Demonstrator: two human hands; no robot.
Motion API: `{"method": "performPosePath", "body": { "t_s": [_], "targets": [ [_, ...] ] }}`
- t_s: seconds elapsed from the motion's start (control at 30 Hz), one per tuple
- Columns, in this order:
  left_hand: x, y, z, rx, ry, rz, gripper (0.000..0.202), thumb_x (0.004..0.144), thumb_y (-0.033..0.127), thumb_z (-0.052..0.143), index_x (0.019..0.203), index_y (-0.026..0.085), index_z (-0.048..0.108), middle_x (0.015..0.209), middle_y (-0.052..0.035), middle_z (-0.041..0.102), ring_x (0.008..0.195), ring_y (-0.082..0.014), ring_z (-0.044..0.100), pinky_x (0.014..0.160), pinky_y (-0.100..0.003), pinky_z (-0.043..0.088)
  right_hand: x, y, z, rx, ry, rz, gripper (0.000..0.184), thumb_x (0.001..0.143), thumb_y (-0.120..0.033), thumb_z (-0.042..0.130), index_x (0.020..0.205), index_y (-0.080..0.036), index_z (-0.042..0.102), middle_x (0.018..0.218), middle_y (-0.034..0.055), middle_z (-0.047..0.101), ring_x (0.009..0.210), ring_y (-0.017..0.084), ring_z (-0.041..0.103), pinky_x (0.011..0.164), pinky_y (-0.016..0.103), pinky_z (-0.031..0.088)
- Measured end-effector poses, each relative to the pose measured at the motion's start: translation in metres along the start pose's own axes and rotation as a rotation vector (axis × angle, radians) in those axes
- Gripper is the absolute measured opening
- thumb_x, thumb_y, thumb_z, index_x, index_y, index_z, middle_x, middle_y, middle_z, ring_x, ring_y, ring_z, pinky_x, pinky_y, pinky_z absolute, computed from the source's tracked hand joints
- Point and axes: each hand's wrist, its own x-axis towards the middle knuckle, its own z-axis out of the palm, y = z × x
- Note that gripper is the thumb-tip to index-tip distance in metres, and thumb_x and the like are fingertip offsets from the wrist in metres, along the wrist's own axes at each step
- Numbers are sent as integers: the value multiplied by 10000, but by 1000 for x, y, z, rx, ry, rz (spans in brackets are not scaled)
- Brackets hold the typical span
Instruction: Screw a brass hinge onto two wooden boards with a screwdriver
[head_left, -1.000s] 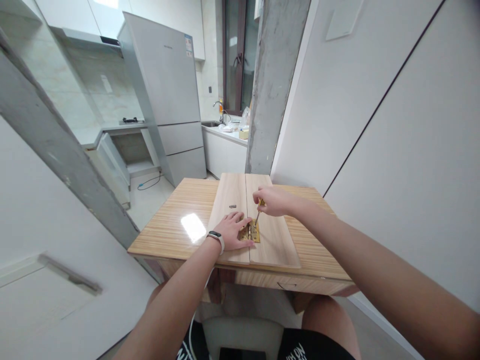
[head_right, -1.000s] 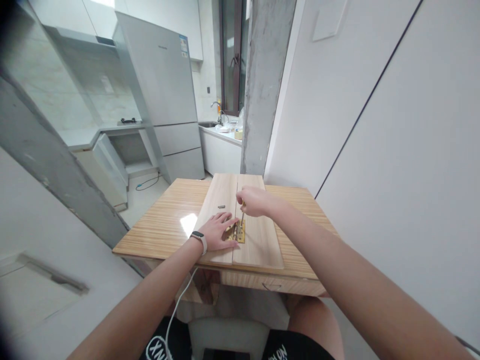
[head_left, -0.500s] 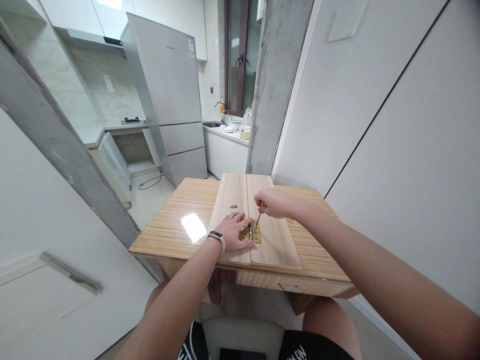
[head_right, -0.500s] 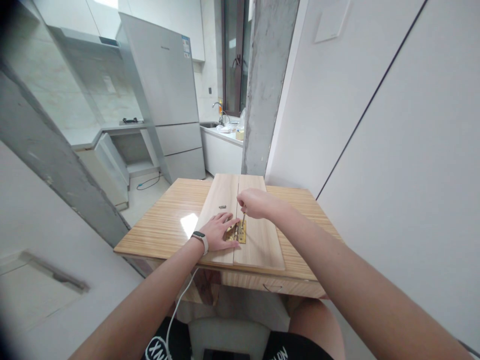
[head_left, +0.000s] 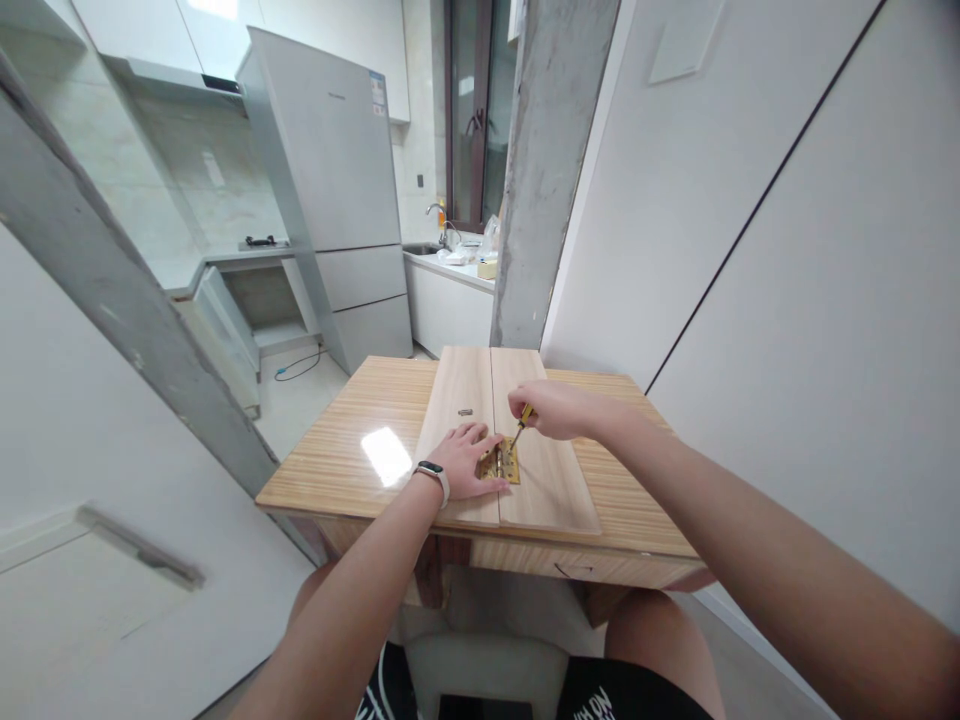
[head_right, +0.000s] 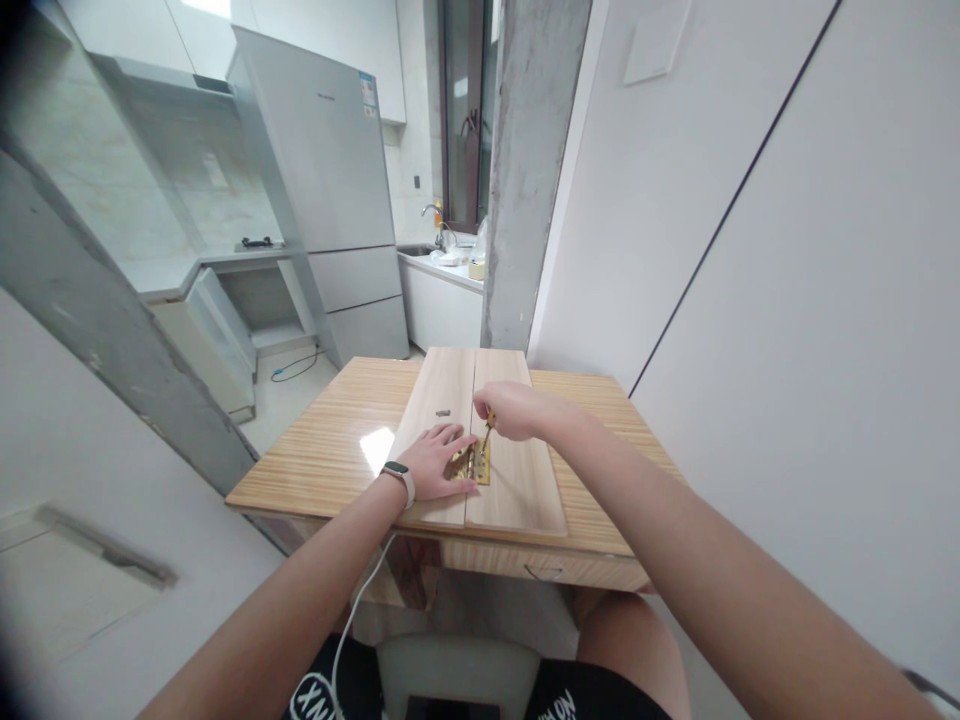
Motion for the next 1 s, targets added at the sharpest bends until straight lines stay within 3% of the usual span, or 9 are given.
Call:
{"method": "performPosePath", "body": {
  "t_s": [0.27, 0.47, 0.6, 0.73, 0.9, 1.0],
  "targets": [
    [0, 2, 0, 9, 15, 7, 902, 803, 859, 572, 1531, 337, 466, 1512, -118, 474, 1417, -389, 394, 1162, -573, 362, 15, 6, 13, -12, 117, 41, 94, 911, -197, 631, 958, -212, 711, 1030, 71, 749, 913, 204, 659, 698, 284, 394],
    [0, 4, -3, 8, 11, 7, 907, 802, 867, 566, 1529, 334, 469, 1505, -117, 484, 1413, -386, 402, 1164, -568, 360, 13, 8, 16, -56, 161, 74, 131, 949, -312, 621, 913, -207, 691, 948, 75, 753, 867, 211, 662, 654, 293, 355],
    [0, 1, -2, 10, -5, 7, 925, 796, 875, 564, 1539, 333, 457, 1523, -117, 474, 1429, -390, 385, 1175, -577, 345, 8, 6, 14, 13, 114, 32, 83, 872, -223, 693, 953, -210, 694, 1034, 66, 750, 901, 198, 662, 678, 272, 388],
    [2, -2, 1, 17, -6, 14, 936, 784, 877, 579, 1531, 322, 471, 1522, -120, 476, 1432, -393, 380, 1191, -575, 332, 9, 4, 14, 44, 121, 12, 124, 866, -137, 647, 945, -213, 704, 1005, 49, 756, 925, 190, 664, 703, 258, 401],
    [4, -3, 4, 28, 4, 20, 957, 769, 891, 579, 1525, 312, 482, 1505, -120, 488, 1425, -388, 388, 1196, -564, 339, 12, 2, 14, 61, 182, 41, 33, 907, -198, 666, 893, -196, 696, 958, 51, 765, 882, 179, 678, 697, 253, 392],
    [3, -4, 4, 32, 17, 25, 958, 769, 895, 572, 1525, 313, 481, 1496, -121, 493, 1418, -387, 395, 1189, -563, 345, 13, 3, 15, 77, 197, 78, 94, 935, -269, 676, 880, -193, 674, 888, 45, 759, 787, 165, 673, 657, 256, 373]
  ]
}}
